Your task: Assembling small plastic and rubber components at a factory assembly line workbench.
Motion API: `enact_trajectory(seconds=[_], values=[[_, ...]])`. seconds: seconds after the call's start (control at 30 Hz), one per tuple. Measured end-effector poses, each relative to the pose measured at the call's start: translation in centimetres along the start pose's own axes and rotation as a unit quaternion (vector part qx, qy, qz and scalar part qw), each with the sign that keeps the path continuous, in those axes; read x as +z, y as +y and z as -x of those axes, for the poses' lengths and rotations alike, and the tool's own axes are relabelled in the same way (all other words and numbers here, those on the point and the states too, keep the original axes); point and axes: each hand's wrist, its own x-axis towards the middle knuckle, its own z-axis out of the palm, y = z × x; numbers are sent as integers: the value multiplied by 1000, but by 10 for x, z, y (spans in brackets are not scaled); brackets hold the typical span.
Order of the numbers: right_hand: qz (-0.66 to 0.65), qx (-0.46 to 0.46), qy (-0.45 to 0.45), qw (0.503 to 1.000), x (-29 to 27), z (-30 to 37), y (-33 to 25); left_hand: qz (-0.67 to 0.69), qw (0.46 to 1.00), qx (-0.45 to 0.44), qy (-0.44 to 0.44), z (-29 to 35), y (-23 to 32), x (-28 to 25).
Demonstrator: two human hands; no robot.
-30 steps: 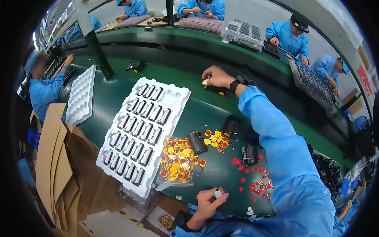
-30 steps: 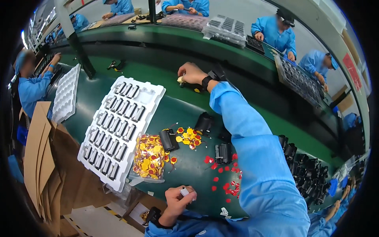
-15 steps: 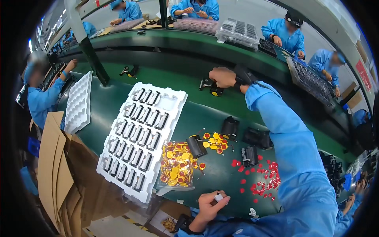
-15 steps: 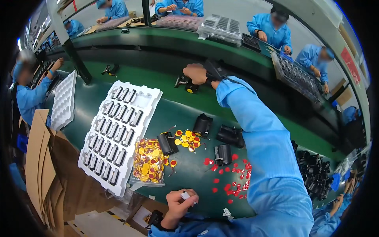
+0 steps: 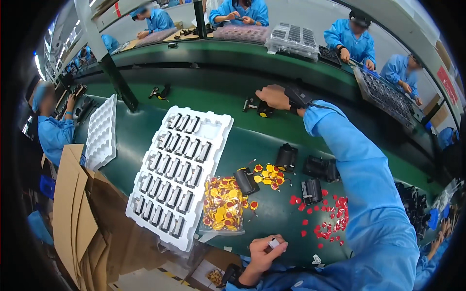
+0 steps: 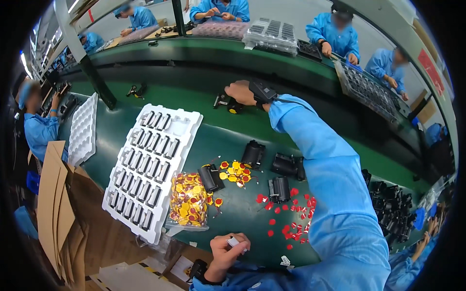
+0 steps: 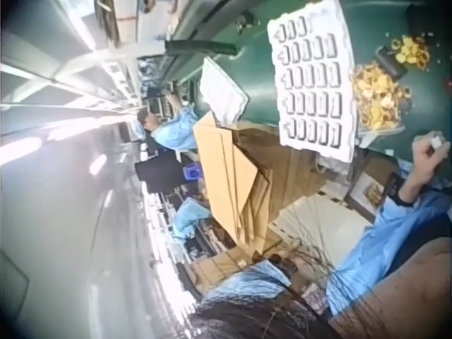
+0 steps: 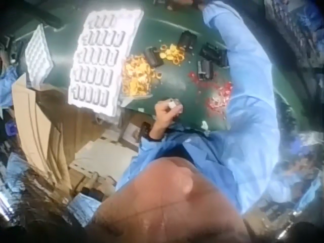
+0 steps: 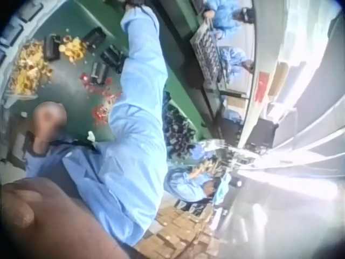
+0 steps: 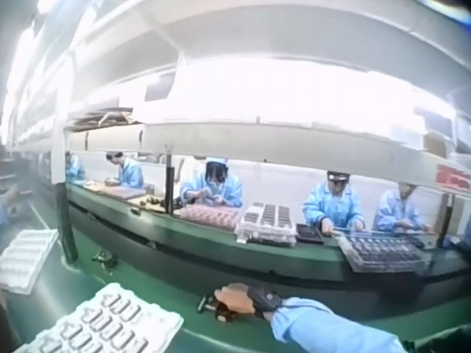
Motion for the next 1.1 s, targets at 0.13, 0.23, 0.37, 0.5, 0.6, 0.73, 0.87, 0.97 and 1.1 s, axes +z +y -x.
enact_trajectory(seconds=[0.13,0.23,0.37,0.5,0.6,0.73,0.87,0.97,1.1], values=[[1,39,91,995,-16,6,-2,36,998,42,9,3,-3,2],[52,44,162,984,-55,36,2,10,1000,-28,5,-1,0,4],[94,-20,177,979,-154,127,-47,88,996,-13,10,-15,1,13],[48,-50,143,987,-241,255,-154,-26,999,-9,20,-16,12,2],[57,36,121,990,-312,410,-261,15,976,32,-217,-8,12,36],[-76,371,214,901,-318,558,-429,8,854,42,-518,33,15,126],[-305,717,315,542,-231,643,-596,-93,710,-36,-697,101,-38,226],[-303,831,434,173,-58,662,-703,-189,660,-104,-720,140,-116,282],[-329,818,466,68,47,628,-731,-303,612,-37,-730,194,-297,299]])
